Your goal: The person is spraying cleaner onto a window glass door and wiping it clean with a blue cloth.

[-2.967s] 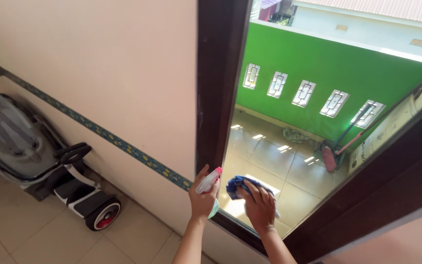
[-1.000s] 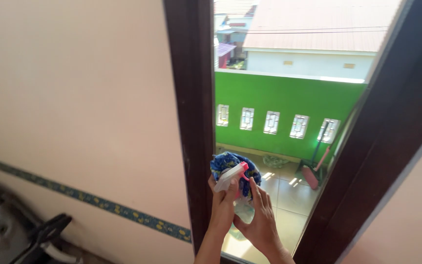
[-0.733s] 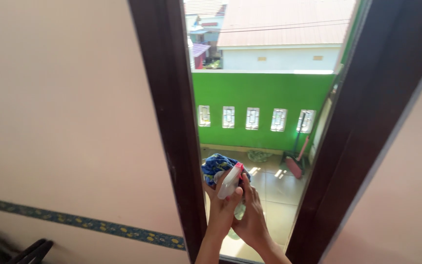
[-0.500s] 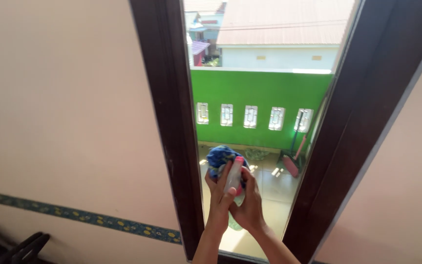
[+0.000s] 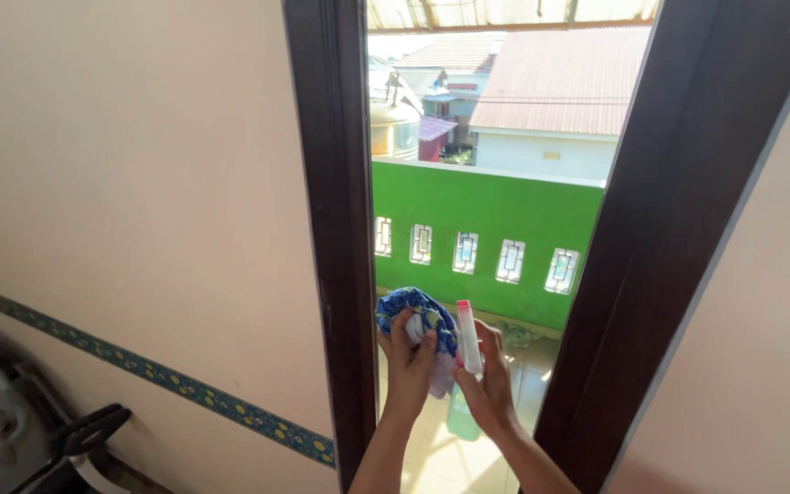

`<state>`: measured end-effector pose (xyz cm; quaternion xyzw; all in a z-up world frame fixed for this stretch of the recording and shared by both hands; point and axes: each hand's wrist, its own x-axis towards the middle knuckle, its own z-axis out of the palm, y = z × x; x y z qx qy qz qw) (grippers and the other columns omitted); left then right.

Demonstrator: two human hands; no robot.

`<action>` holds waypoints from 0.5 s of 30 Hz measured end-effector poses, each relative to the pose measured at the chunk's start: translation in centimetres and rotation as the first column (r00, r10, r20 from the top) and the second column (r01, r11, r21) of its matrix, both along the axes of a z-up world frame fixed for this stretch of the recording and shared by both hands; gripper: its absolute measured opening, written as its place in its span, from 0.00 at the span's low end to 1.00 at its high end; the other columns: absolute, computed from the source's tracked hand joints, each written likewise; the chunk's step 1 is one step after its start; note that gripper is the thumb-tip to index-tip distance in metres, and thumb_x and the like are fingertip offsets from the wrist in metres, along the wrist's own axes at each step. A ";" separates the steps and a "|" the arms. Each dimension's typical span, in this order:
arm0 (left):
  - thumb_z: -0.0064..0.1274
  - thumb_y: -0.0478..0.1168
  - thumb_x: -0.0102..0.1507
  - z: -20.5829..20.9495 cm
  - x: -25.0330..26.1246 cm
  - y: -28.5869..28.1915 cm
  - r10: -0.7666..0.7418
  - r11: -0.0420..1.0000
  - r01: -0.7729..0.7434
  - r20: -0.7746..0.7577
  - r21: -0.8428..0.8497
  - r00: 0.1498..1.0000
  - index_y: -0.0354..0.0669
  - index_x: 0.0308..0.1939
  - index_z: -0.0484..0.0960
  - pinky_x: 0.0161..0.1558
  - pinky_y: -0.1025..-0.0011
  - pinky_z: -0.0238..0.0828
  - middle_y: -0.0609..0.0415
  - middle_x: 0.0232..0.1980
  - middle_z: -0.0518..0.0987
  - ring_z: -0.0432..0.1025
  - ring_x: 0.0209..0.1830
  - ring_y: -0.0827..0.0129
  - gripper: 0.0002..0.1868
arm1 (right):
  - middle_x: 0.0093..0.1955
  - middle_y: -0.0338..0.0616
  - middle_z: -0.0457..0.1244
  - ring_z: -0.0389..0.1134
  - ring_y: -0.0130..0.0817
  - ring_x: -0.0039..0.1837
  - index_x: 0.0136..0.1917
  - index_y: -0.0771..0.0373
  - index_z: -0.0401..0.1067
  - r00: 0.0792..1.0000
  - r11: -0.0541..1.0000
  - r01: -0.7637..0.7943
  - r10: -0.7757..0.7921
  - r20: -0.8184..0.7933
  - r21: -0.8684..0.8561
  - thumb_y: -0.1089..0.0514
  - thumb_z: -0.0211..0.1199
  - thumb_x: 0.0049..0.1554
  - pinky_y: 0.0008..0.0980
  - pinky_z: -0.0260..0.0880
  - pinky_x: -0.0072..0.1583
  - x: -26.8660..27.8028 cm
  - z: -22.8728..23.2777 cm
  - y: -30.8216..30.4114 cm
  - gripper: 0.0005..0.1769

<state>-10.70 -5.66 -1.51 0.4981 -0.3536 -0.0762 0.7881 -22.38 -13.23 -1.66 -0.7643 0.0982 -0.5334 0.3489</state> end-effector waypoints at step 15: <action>0.66 0.28 0.55 2.4 0.4 0.4 0.500 0.863 -0.500 0.265 -0.071 0.825 0.37 0.68 0.72 0.72 0.54 0.58 0.36 0.74 0.53 0.57 0.74 0.39 0.37 | 0.55 0.44 0.69 0.68 0.27 0.48 0.64 0.65 0.70 0.958 0.986 -0.142 0.114 0.265 0.088 0.60 0.57 0.63 0.29 0.72 0.46 -2.6 10.4 -1.9 0.17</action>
